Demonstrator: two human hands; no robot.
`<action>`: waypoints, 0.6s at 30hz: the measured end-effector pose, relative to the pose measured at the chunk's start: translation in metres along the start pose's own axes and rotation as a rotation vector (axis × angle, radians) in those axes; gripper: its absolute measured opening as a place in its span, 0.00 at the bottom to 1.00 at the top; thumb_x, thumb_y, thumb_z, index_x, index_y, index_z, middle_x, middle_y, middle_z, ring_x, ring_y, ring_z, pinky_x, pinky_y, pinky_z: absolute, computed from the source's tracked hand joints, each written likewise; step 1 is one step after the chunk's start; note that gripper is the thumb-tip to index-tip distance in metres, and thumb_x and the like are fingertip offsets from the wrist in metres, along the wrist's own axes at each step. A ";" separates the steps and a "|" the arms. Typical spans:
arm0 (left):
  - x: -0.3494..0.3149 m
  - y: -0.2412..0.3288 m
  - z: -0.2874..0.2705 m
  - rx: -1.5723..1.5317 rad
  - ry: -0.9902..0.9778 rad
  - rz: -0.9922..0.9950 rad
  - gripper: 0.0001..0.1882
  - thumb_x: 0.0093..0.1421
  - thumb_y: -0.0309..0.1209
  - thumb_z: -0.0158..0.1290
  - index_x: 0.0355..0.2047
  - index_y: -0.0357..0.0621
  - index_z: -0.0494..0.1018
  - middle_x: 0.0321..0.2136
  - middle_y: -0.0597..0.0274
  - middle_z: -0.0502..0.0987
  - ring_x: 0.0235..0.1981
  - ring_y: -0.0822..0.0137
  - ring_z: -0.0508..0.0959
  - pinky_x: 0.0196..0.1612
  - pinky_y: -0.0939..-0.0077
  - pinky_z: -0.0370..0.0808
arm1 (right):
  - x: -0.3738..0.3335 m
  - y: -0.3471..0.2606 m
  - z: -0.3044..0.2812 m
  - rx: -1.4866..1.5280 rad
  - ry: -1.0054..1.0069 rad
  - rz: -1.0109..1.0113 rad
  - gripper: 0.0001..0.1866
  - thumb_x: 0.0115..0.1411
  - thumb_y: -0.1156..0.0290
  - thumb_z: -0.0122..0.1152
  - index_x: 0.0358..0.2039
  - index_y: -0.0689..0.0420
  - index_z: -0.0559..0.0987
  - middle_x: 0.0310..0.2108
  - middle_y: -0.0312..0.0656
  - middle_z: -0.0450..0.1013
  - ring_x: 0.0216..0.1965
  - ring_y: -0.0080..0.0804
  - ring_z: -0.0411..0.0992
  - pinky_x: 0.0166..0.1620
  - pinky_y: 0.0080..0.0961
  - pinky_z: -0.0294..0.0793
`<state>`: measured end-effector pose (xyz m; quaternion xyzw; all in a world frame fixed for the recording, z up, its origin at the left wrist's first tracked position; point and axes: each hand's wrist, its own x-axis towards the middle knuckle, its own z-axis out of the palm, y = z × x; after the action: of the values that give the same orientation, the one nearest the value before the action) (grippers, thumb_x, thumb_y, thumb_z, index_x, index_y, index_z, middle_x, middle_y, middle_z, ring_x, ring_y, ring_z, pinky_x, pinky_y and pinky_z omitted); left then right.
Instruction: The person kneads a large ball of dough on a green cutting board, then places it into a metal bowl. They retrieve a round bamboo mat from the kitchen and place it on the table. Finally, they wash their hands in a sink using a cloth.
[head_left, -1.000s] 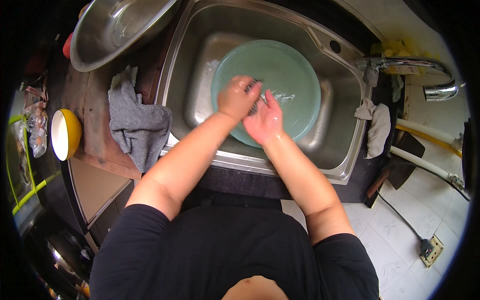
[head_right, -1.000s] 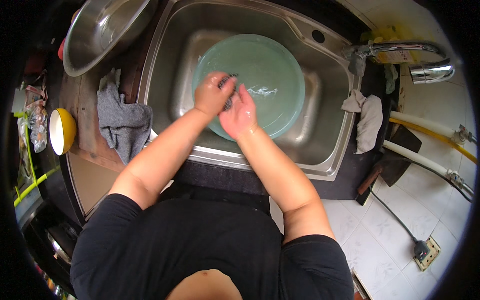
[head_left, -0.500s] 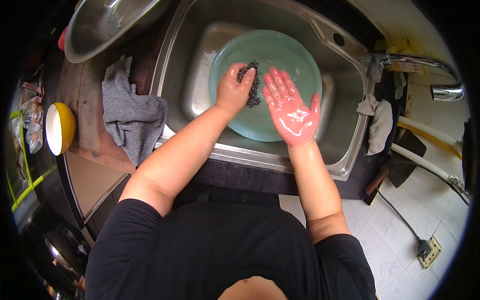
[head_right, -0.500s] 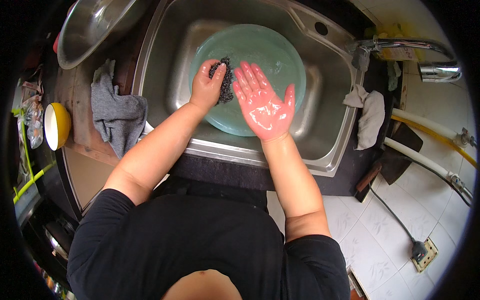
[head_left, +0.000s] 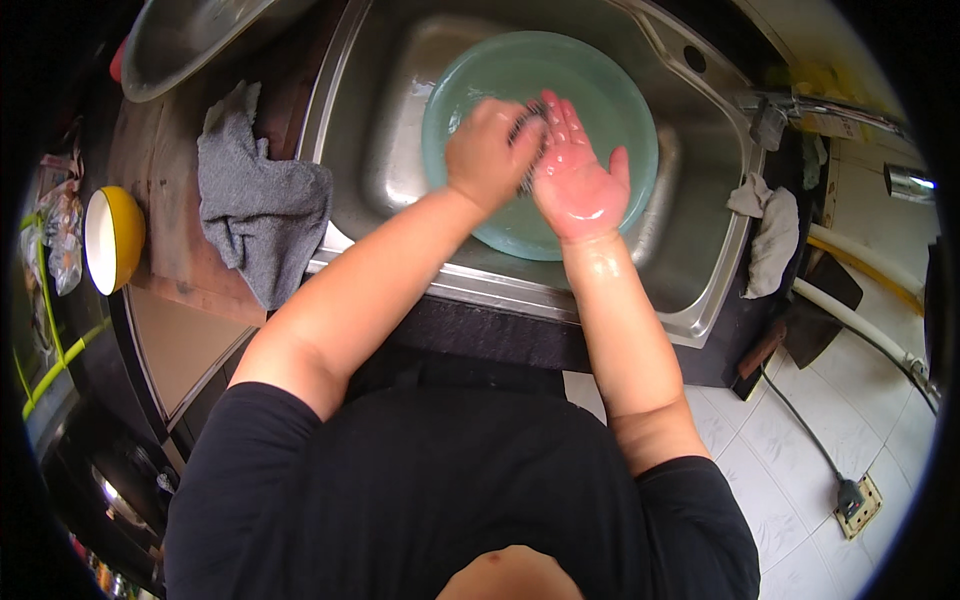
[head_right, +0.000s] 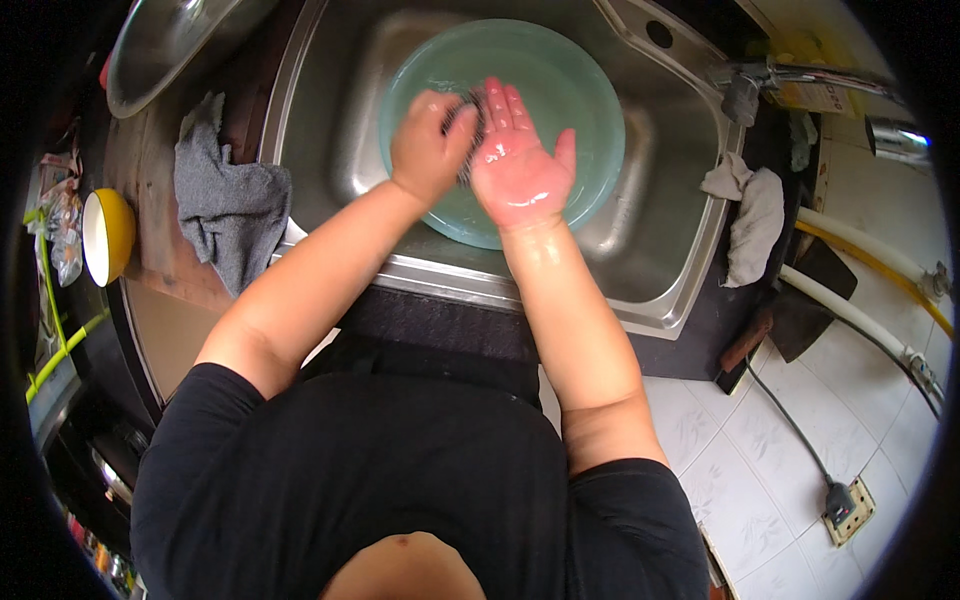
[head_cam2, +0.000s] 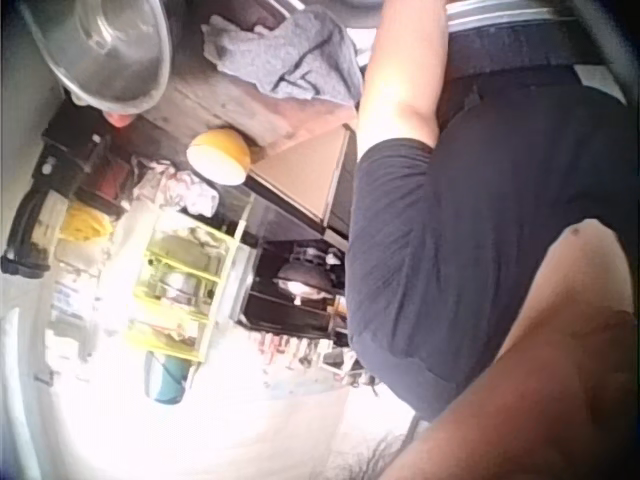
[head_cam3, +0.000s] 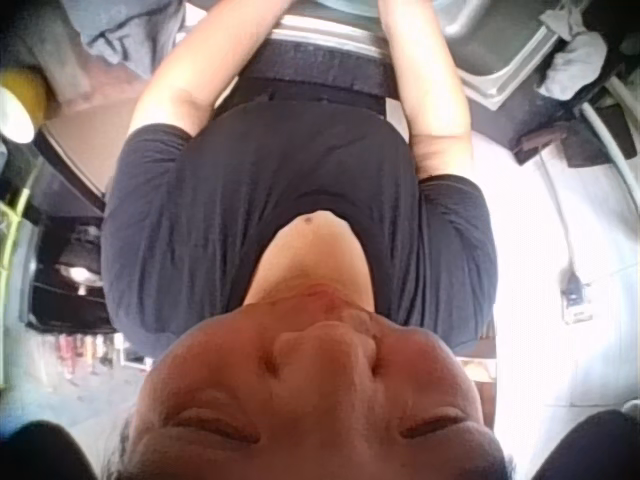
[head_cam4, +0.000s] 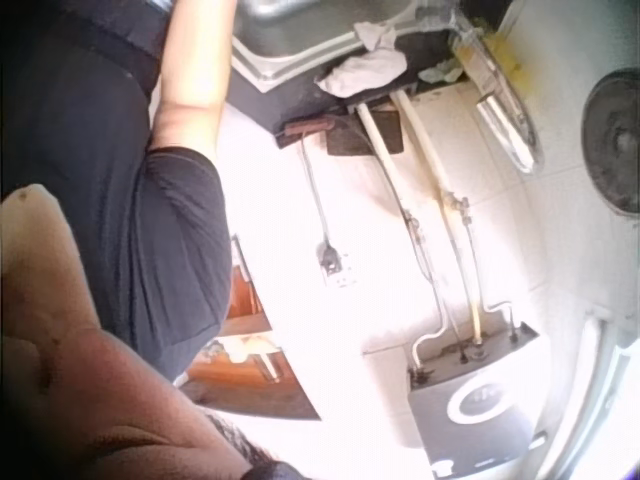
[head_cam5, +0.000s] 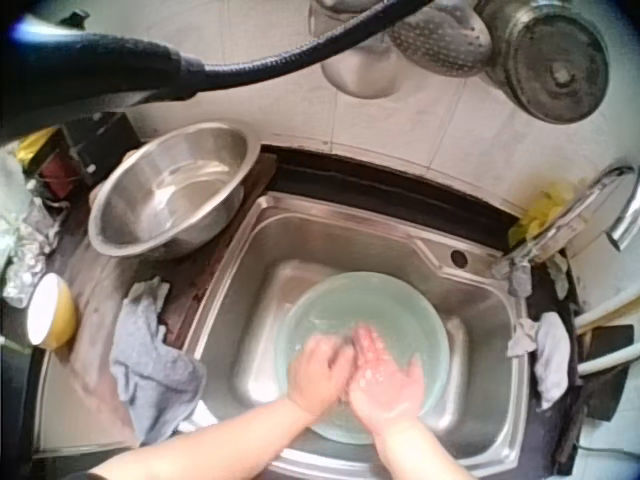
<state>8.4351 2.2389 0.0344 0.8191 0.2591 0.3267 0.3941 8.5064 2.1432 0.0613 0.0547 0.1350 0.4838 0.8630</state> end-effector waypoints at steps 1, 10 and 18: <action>0.007 -0.010 0.000 0.032 0.065 -0.144 0.11 0.53 0.34 0.52 0.33 0.40 0.70 0.28 0.53 0.71 0.28 0.54 0.72 0.33 0.69 0.70 | 0.000 0.007 0.008 -0.049 0.051 -0.002 0.40 0.58 0.41 0.24 0.58 0.63 0.48 0.61 0.51 0.45 0.62 0.47 0.42 0.62 0.43 0.41; -0.009 0.024 -0.008 -0.131 -0.008 0.271 0.12 0.52 0.32 0.51 0.33 0.37 0.69 0.27 0.48 0.71 0.30 0.55 0.73 0.34 0.70 0.69 | 0.015 -0.005 -0.018 -0.172 0.191 -0.108 0.39 0.58 0.42 0.21 0.59 0.63 0.47 0.62 0.50 0.43 0.63 0.45 0.40 0.62 0.42 0.38; 0.003 -0.034 0.006 -0.077 -0.032 -0.588 0.18 0.55 0.41 0.46 0.37 0.38 0.70 0.34 0.46 0.73 0.38 0.48 0.72 0.41 0.62 0.68 | 0.018 -0.001 -0.023 -0.427 0.270 -0.046 0.35 0.60 0.47 0.28 0.57 0.63 0.51 0.60 0.49 0.49 0.61 0.42 0.47 0.60 0.39 0.44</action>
<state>8.4358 2.2576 0.0048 0.6984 0.4663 0.1950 0.5068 8.5093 2.1569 0.0361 -0.1968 0.1450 0.4845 0.8399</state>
